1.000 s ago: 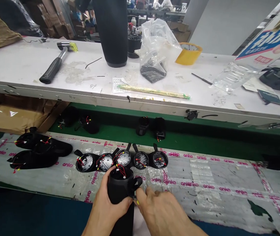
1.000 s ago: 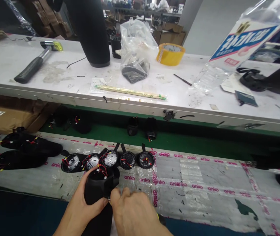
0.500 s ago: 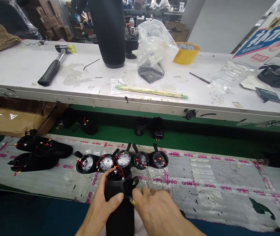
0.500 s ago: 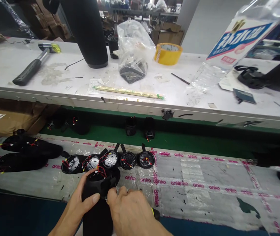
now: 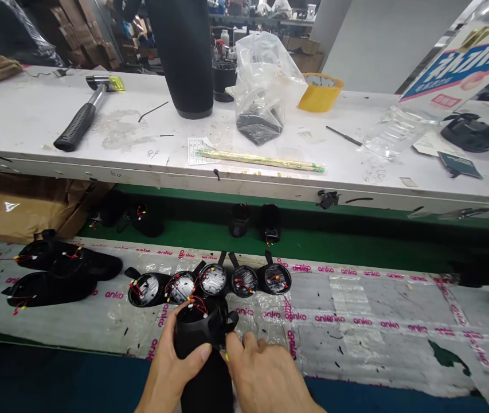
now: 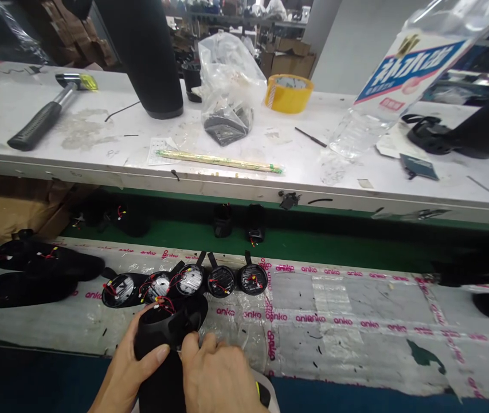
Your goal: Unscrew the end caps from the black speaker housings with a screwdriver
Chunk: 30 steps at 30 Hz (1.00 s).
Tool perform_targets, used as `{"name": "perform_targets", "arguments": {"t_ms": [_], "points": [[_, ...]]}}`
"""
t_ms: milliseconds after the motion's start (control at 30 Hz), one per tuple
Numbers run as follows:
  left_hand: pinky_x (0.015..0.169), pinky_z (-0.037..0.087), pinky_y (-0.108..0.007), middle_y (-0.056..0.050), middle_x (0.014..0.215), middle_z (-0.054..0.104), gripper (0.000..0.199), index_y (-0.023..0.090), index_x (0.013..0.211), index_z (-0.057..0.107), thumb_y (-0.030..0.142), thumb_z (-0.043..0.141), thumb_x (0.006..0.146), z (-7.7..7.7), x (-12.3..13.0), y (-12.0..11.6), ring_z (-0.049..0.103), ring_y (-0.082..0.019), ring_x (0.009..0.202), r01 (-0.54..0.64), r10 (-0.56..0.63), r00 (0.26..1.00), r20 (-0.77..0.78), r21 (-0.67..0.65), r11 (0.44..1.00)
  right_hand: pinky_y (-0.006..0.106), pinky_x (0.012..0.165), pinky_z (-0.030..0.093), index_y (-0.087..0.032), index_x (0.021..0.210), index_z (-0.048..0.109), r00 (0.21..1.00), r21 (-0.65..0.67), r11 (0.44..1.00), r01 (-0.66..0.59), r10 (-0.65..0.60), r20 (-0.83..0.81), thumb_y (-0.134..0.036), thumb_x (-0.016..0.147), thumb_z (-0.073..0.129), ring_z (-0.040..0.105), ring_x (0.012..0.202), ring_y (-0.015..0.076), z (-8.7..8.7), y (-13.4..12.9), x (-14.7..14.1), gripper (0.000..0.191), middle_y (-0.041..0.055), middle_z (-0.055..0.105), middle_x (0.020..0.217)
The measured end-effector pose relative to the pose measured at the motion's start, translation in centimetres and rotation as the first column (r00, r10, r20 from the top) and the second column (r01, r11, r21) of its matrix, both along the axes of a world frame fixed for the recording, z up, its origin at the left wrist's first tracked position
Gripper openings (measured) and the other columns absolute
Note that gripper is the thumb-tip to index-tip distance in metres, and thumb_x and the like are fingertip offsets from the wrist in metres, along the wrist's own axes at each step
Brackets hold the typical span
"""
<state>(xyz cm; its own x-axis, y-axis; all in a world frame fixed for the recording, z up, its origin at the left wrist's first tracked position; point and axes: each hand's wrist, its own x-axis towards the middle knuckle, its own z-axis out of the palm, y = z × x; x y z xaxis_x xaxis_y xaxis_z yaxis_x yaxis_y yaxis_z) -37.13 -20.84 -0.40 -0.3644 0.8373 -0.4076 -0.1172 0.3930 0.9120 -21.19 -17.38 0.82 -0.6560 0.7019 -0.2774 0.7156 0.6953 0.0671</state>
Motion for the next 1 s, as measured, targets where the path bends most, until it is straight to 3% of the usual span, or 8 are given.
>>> {"name": "perform_targets", "arguments": {"t_ms": [167,300,367,500,633,767,1000], "points": [[0.106,0.043,-0.045,-0.009,0.124,0.072,0.092,0.024,0.137,0.044,0.061,0.087,0.065,-0.3,-0.7,-0.1,0.063,-0.037,0.121,0.004,-0.003,0.993,0.121,-0.015,1.000,0.033,0.040,0.051,-0.022,0.105,0.051,1.000,-0.014,1.000,0.009,-0.010,-0.025,-0.016,0.080,0.067,0.067,0.048,0.0263,-0.5,-0.3,-0.5,0.030,0.0052,0.068,0.078],[0.107,0.041,-0.048,-0.008,0.122,0.071,0.089,0.026,0.139,0.043,0.062,0.083,0.069,-0.3,-0.9,-0.2,0.063,-0.037,0.118,0.023,-0.023,0.999,0.028,-0.029,0.999,0.028,0.038,0.048,-0.017,0.111,0.054,0.986,0.026,0.997,-0.075,0.078,-0.148,-0.014,0.079,0.066,0.067,0.047,0.0239,-0.1,0.0,0.0,0.035,0.0065,0.067,0.076],[0.106,0.041,-0.049,-0.009,0.123,0.070,0.085,0.026,0.138,0.045,0.062,0.082,0.070,-0.3,-0.9,-0.3,0.062,-0.037,0.117,0.021,-0.022,0.999,-0.029,-0.027,0.999,0.027,0.038,0.049,-0.016,0.111,0.056,0.985,0.079,0.996,-0.049,0.061,-0.158,-0.012,0.080,0.065,0.067,0.048,0.0232,0.3,-0.2,0.0,0.032,0.0061,0.067,0.074],[0.110,0.040,-0.051,-0.012,0.128,0.065,0.085,0.023,0.138,0.046,0.059,0.080,0.069,-0.4,-0.6,-0.5,0.059,-0.039,0.121,-0.050,0.044,0.990,-0.132,-0.041,0.998,0.027,0.043,0.053,-0.016,0.110,0.060,0.990,0.125,0.990,0.060,-0.043,-0.135,-0.004,0.079,0.065,0.067,0.049,0.0211,1.3,-0.8,-0.9,0.033,0.0040,0.068,0.074],[0.106,0.046,-0.050,-0.010,0.121,0.070,0.081,0.023,0.135,0.051,0.058,0.080,0.067,-0.3,-0.5,-0.6,0.065,-0.038,0.114,-0.116,0.102,0.973,-0.205,-0.057,0.992,0.027,0.043,0.054,-0.018,0.107,0.062,0.983,0.108,0.987,0.119,-0.102,-0.153,-0.004,0.077,0.067,0.069,0.053,0.0217,1.8,-1.1,-1.9,0.033,0.0035,0.069,0.074],[0.097,0.051,-0.045,-0.009,0.116,0.073,0.081,0.026,0.133,0.053,0.060,0.082,0.066,-0.6,-0.3,-1.0,0.069,-0.037,0.108,-0.178,0.165,0.973,-0.164,-0.068,0.982,0.026,0.043,0.053,-0.019,0.101,0.061,0.983,0.098,0.989,0.113,-0.097,-0.154,-0.004,0.077,0.068,0.070,0.052,0.0219,1.9,-0.9,-2.1,0.030,0.0036,0.069,0.073],[0.091,0.054,-0.040,-0.008,0.118,0.074,0.089,0.027,0.137,0.055,0.061,0.088,0.062,-2.2,-0.2,-1.6,0.070,-0.035,0.107,-0.257,0.250,0.962,-0.111,-0.052,0.965,0.025,0.044,0.053,-0.018,0.108,0.061,0.986,0.154,0.984,0.093,-0.069,-0.153,-0.004,0.076,0.067,0.069,0.052,0.0208,1.7,-1.0,-1.4,0.035,0.0044,0.068,0.074]]}}
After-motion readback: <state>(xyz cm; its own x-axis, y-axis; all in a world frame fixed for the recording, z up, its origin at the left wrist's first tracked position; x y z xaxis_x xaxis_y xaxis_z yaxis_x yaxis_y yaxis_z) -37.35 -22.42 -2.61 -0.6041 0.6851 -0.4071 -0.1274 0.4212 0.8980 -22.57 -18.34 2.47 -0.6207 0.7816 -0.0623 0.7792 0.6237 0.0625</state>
